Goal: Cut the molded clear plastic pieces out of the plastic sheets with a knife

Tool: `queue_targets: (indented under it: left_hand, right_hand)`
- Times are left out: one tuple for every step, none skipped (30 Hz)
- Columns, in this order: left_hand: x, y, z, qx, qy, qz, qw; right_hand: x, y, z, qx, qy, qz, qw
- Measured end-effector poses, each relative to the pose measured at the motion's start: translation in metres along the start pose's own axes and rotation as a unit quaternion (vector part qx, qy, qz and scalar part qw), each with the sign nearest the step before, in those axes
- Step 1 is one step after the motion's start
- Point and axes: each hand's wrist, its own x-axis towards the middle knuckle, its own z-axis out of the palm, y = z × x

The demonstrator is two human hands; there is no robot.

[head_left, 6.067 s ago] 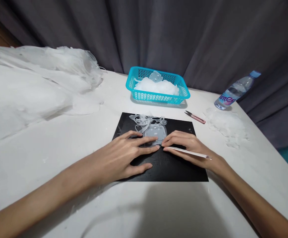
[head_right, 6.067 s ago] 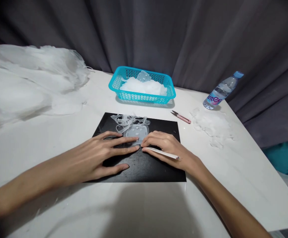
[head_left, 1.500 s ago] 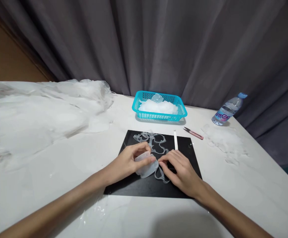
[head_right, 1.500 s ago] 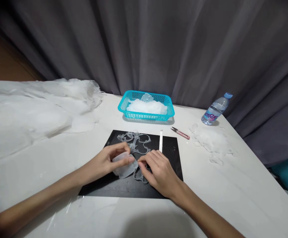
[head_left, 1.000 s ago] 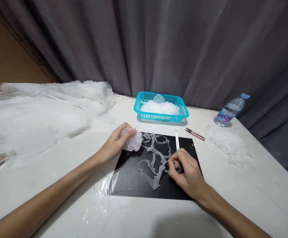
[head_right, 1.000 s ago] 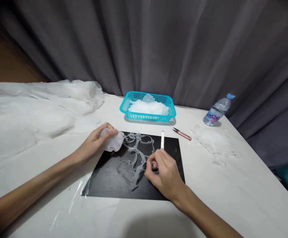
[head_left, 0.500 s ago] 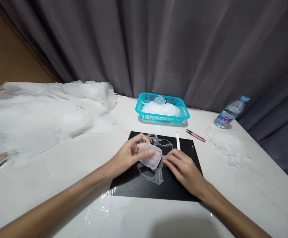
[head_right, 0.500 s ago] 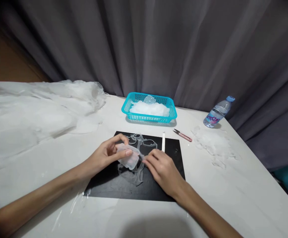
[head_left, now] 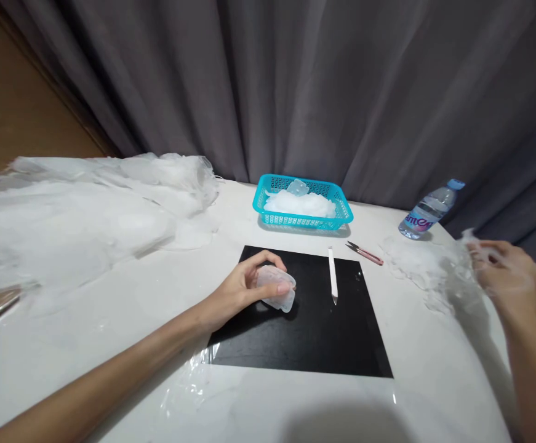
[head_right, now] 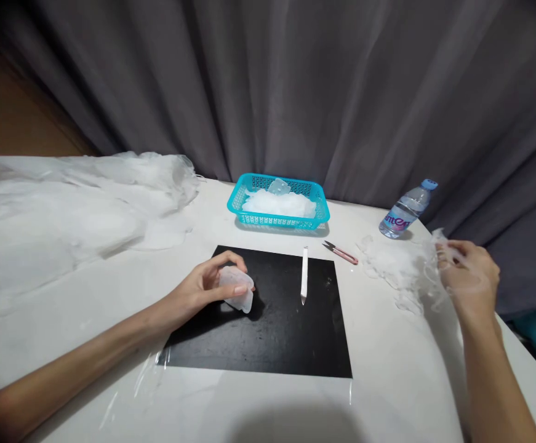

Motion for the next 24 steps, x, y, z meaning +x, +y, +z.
queue_targets:
  left_hand:
    - [0.000,0.001,0.000,0.008,0.000,0.000,1.000]
    - [0.000,0.001,0.000,0.018,0.000,0.000,1.000]
    - [-0.001,0.002,0.000,0.027,0.000,-0.001,1.000]
    - [-0.001,0.003,0.000,0.034,0.000,-0.001,0.999]
    - [0.000,0.003,0.000,0.038,0.002,-0.002,0.999]
    - [0.000,0.004,0.000,0.038,0.003,-0.003,0.999]
    - [0.000,0.004,0.001,0.035,0.004,-0.004,0.999]
    - [0.000,0.003,0.002,0.032,0.003,-0.006,0.999]
    - [0.000,0.002,0.003,0.030,0.003,-0.008,1.000]
    - [0.000,0.000,0.004,0.029,0.003,-0.011,1.000]
    - [0.001,-0.003,0.005,0.032,0.003,-0.015,0.999]
    - [0.001,-0.005,0.005,0.038,0.006,-0.018,0.999]
    - [0.001,-0.007,0.004,0.048,0.011,-0.018,0.999]
    - [0.001,-0.007,0.001,0.070,0.020,-0.012,0.997]
    - [0.002,-0.005,-0.004,0.106,0.024,-0.002,0.994]
    - [0.003,-0.002,-0.010,0.153,0.027,0.014,0.988]
    - [0.005,0.005,-0.018,0.219,0.025,0.035,0.975]
    - [0.009,0.013,-0.027,0.290,0.006,0.049,0.956]
    - [0.014,0.023,-0.036,0.339,0.003,0.065,0.939]
    - [0.021,0.035,-0.045,0.355,0.018,0.086,0.931]
    - [0.031,0.046,-0.053,0.348,0.048,0.113,0.929]
    - [0.043,0.057,-0.060,0.329,0.072,0.131,0.932]
    - [0.057,0.067,-0.065,0.316,0.086,0.140,0.935]
    - [0.072,0.075,-0.069,0.327,0.116,0.163,0.923]
  right_hand:
    - [-0.005,0.007,-0.003,-0.040,0.024,0.019,0.999]
    - [-0.010,0.013,-0.005,-0.079,0.047,0.039,0.995]
    - [-0.014,0.018,-0.007,-0.113,0.068,0.057,0.990]
    - [-0.017,0.023,-0.008,-0.135,0.080,0.071,0.985]
    - [-0.018,0.026,-0.008,-0.159,0.094,0.083,0.979]
    - [-0.019,0.027,-0.006,-0.178,0.107,0.091,0.974]
    - [-0.018,0.026,-0.001,-0.190,0.113,0.093,0.971]
    - [-0.018,0.021,0.007,-0.192,0.114,0.089,0.971]
    - [-0.018,0.012,0.017,-0.184,0.107,0.079,0.974]
    - [-0.020,0.000,0.030,-0.162,0.082,0.059,0.982]
    - [-0.023,-0.015,0.045,-0.133,0.066,0.037,0.988]
    - [-0.028,-0.032,0.060,-0.110,0.042,0.018,0.993]
    - [-0.034,-0.049,0.074,-0.091,0.018,-0.004,0.996]
    - [-0.039,-0.066,0.087,-0.072,-0.018,-0.030,0.997]
    - [-0.045,-0.080,0.097,-0.051,-0.078,-0.066,0.993]
    - [-0.049,-0.092,0.104,-0.035,-0.123,-0.109,0.986]
    - [-0.052,-0.099,0.108,-0.014,-0.163,-0.150,0.975]
    - [-0.054,-0.103,0.108,-0.002,-0.195,-0.171,0.966]
    - [-0.055,-0.104,0.107,0.007,-0.215,-0.183,0.959]
    - [-0.055,-0.103,0.105,0.012,-0.228,-0.182,0.956]
    - [-0.055,-0.101,0.103,0.016,-0.235,-0.174,0.956]
    - [-0.055,-0.099,0.101,0.019,-0.239,-0.165,0.957]
    - [-0.055,-0.097,0.100,0.026,-0.241,-0.161,0.957]
    - [-0.055,-0.097,0.101,0.034,-0.244,-0.162,0.956]
